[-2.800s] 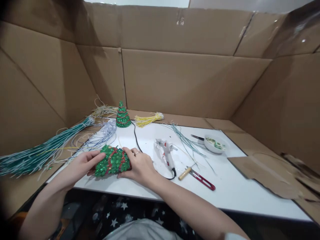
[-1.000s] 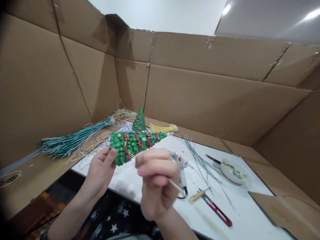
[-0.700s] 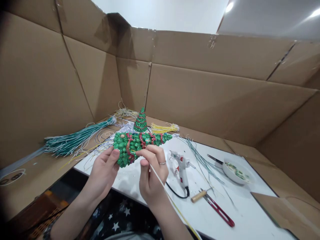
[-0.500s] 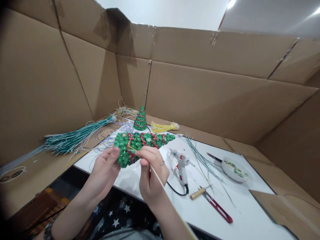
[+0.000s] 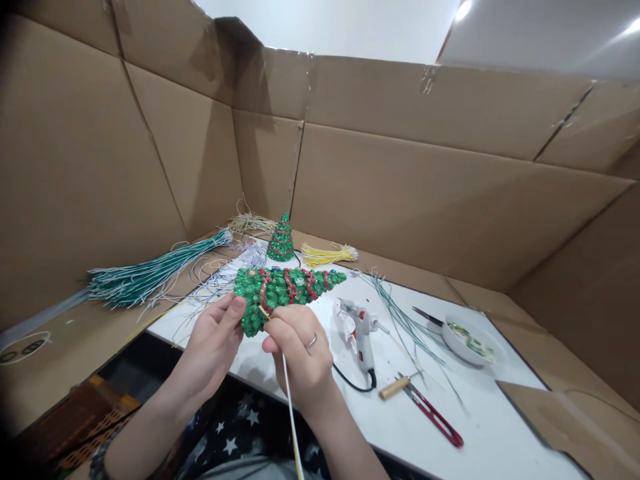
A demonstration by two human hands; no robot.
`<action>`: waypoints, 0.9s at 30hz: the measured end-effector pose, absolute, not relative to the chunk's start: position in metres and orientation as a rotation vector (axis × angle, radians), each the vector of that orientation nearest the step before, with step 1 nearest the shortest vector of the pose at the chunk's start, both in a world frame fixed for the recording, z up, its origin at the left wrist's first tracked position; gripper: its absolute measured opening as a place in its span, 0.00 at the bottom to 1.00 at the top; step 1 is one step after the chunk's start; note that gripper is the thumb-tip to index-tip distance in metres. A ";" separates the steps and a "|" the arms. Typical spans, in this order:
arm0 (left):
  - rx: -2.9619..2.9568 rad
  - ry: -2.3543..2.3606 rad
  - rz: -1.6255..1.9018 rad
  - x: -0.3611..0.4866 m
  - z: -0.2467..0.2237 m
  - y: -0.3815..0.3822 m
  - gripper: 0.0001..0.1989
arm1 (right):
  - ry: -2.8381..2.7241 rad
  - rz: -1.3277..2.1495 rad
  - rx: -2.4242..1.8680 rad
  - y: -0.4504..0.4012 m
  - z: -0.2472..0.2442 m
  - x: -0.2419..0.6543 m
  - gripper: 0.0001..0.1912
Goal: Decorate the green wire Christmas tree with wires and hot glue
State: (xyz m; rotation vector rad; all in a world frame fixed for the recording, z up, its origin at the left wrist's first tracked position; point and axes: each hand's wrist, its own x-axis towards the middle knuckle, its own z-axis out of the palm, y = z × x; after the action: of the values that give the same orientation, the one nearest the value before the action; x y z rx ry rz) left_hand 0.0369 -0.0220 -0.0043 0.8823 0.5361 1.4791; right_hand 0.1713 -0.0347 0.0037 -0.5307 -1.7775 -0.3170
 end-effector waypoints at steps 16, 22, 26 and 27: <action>0.931 0.545 1.408 0.041 -0.009 -0.025 0.15 | -1.802 -0.265 -0.502 -0.030 0.007 0.177 0.11; 0.948 0.541 1.404 0.040 -0.010 -0.025 0.16 | -1.819 -0.328 -0.509 -0.028 0.007 0.182 0.09; 0.953 0.550 1.386 0.040 -0.010 -0.025 0.16 | -1.800 -0.312 -0.526 -0.027 0.010 0.181 0.09; 0.954 0.553 1.378 0.040 -0.010 -0.025 0.16 | -1.798 -0.323 -0.537 -0.027 0.011 0.181 0.09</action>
State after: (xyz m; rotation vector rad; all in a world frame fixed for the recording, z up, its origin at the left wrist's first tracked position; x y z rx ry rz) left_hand 0.0398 -0.0251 -0.0096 0.9542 0.5526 1.3778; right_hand 0.1808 -0.0267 0.0114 -0.5368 -1.7981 -0.3228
